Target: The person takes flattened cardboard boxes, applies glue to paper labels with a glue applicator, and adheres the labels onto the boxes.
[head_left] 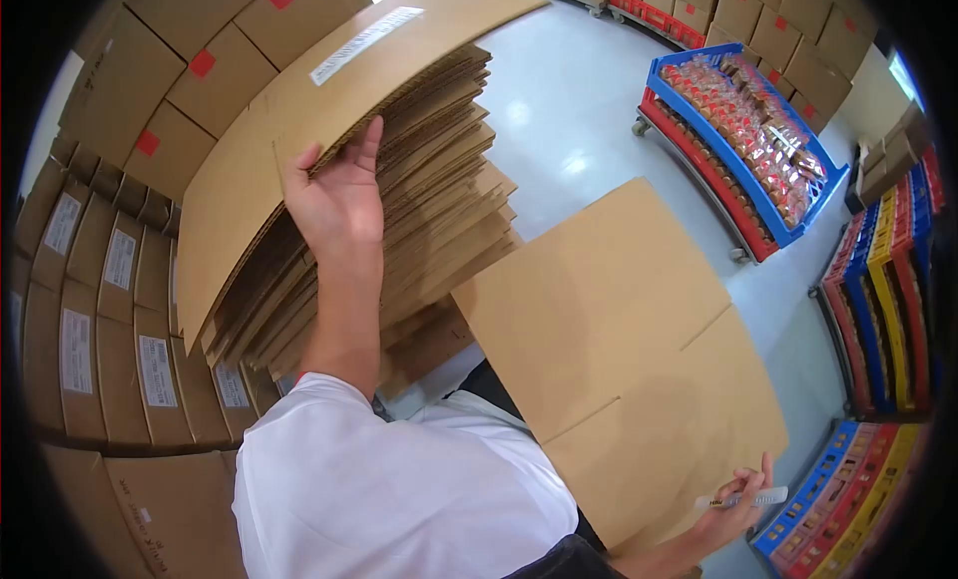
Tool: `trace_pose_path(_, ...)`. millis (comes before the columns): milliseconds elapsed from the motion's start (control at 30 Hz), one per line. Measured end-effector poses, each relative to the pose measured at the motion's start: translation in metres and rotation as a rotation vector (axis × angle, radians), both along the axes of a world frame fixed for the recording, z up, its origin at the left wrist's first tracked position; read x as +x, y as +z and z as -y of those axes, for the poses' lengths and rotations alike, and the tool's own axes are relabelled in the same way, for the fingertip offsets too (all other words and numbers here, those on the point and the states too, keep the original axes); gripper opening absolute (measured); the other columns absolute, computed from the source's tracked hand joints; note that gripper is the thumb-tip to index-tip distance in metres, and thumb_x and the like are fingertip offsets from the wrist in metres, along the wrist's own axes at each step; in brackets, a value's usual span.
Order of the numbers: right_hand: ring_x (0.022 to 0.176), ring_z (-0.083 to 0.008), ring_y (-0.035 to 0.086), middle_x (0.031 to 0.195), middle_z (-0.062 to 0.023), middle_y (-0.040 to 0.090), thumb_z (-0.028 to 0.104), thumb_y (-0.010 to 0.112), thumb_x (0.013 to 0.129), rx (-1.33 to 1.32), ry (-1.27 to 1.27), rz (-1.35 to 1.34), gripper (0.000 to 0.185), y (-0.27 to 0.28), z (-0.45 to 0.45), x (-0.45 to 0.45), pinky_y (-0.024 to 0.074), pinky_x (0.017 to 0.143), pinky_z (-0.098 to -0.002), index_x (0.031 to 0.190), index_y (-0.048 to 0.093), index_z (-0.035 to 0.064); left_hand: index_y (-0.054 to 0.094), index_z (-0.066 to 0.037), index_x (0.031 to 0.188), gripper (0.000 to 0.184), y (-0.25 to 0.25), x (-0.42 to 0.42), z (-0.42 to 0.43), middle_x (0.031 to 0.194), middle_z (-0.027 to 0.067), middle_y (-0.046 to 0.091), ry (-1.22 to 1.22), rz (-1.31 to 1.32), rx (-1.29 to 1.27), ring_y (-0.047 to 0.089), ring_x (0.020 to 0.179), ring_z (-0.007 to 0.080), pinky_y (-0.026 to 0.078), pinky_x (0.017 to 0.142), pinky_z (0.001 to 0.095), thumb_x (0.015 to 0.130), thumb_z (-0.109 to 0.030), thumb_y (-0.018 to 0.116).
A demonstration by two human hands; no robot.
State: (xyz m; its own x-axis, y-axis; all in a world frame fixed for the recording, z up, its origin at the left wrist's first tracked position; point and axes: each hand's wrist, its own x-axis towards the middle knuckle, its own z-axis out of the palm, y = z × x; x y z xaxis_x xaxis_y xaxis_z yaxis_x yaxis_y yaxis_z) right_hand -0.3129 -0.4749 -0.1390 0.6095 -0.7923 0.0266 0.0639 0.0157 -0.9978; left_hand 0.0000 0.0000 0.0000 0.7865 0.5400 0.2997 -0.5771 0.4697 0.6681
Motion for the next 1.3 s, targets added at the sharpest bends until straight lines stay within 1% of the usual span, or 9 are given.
trace_pose_path(233,0.055,-0.0045,0.046,0.084,-0.0056,0.063,0.015,0.060,0.103,-0.060,-0.006,-0.134,0.041,0.015,-0.018,0.023,0.0342,0.048,-0.0196,0.139,0.058,-0.0047,0.040,0.003,0.146,0.052,0.012,-0.013,-0.025,0.144,0.0283,0.047,-0.070,0.228,-0.243,0.051,0.133,0.0454,0.047,0.115,0.0603,0.100,-0.018,0.052)
trace_pose_path(367,0.056,-0.0048,0.047,0.086,-0.0064,0.064,0.014,0.061,0.103,-0.038,0.037,-0.120,0.042,0.008,-0.020,0.028,0.0367,0.049,-0.0197,0.140,0.057,-0.0053,0.039,0.002,0.149,0.050,0.006,-0.012,-0.011,0.152,0.0295,0.043,0.131,0.097,0.155,0.045,0.142,0.0488,0.053,0.110,0.0550,0.108,-0.026,0.040)
trace_pose_path(700,0.057,-0.0041,0.046,0.082,-0.0039,0.062,0.014,0.064,0.101,-0.093,0.027,-0.179,0.044,0.003,-0.016,0.018,0.0365,0.051,-0.0194,0.139,0.058,-0.0048,0.035,0.012,0.147,0.098,-0.011,-0.009,-0.034,0.150,0.0334,0.048,0.108,-0.023,0.059,0.053,0.137,0.0442,0.056,0.105,0.0500,0.101,-0.073,0.020)
trace_pose_path(833,0.058,-0.0021,0.046,0.084,-0.0023,0.066,0.020,0.067,0.100,-0.141,0.032,-0.284,0.043,-0.001,-0.019,0.020,0.0337,0.052,-0.0176,0.136,0.062,-0.0027,0.013,0.010,0.159,0.115,-0.038,-0.009,-0.063,0.160,0.0341,0.032,-0.509,0.229,-0.161,0.037,0.149,0.0453,0.045,0.114,0.0585,0.094,-0.084,0.011)
trace_pose_path(967,0.068,-0.0018,0.048,0.083,0.0032,0.063,0.015,0.069,0.098,-0.171,0.034,-0.287,0.041,0.027,-0.025,0.019,0.0390,0.061,-0.0185,0.136,0.065,-0.0006,0.020,0.010,0.159,0.114,-0.055,-0.022,0.015,0.161,0.0316,0.034,-0.873,0.090,-0.265,0.035,0.150,0.0436,0.038,0.120,0.0574,0.095,-0.083,0.014)
trace_pose_path(1033,0.069,-0.0029,0.050,0.084,0.0023,0.064,0.016,0.070,0.098,-0.185,-0.057,-0.333,0.039,0.034,-0.020,0.008,0.0408,0.061,-0.0202,0.133,0.067,0.0000,0.035,0.011,0.154,0.097,-0.067,-0.035,0.078,0.156,0.0301,0.044,-0.641,-0.412,0.409,0.041,0.148,0.0411,0.039,0.119,0.0533,0.105,-0.071,0.019)
trace_pose_path(1100,0.070,-0.0039,0.051,0.085,0.0014,0.065,0.016,0.072,0.097,-0.195,-0.141,-0.381,0.037,0.043,-0.014,-0.005,0.0425,0.061,-0.0219,0.131,0.068,0.0006,0.055,0.006,0.144,0.050,-0.099,-0.040,0.117,0.154,0.0244,0.051,-0.649,-0.205,1.082,0.043,0.148,0.0370,0.037,0.120,0.0477,0.110,-0.028,0.044)
trace_pose_path(1167,0.066,-0.0126,0.053,0.080,-0.0056,0.067,0.020,0.074,0.095,-0.545,-0.261,-0.546,0.032,0.057,-0.005,-0.022,0.0453,0.062,-0.0293,0.122,0.071,0.0025,0.047,-0.002,0.154,0.053,-0.105,-0.033,0.153,0.163,0.0172,0.042,-0.558,0.177,1.764,0.034,0.154,0.0325,0.027,0.125,0.0482,0.109,-0.031,0.049)
trace_pose_path(1300,0.062,-0.0265,0.050,0.073,-0.0143,0.062,0.023,0.076,0.093,-0.744,-0.599,-0.784,0.026,0.085,0.002,-0.098,0.0450,0.061,-0.0366,0.108,0.071,0.0014,0.041,-0.011,0.159,0.056,-0.142,-0.043,0.199,0.170,0.0142,0.029,-0.967,0.203,1.809,0.022,0.159,0.0316,0.016,0.127,0.0498,0.108,-0.032,0.051)
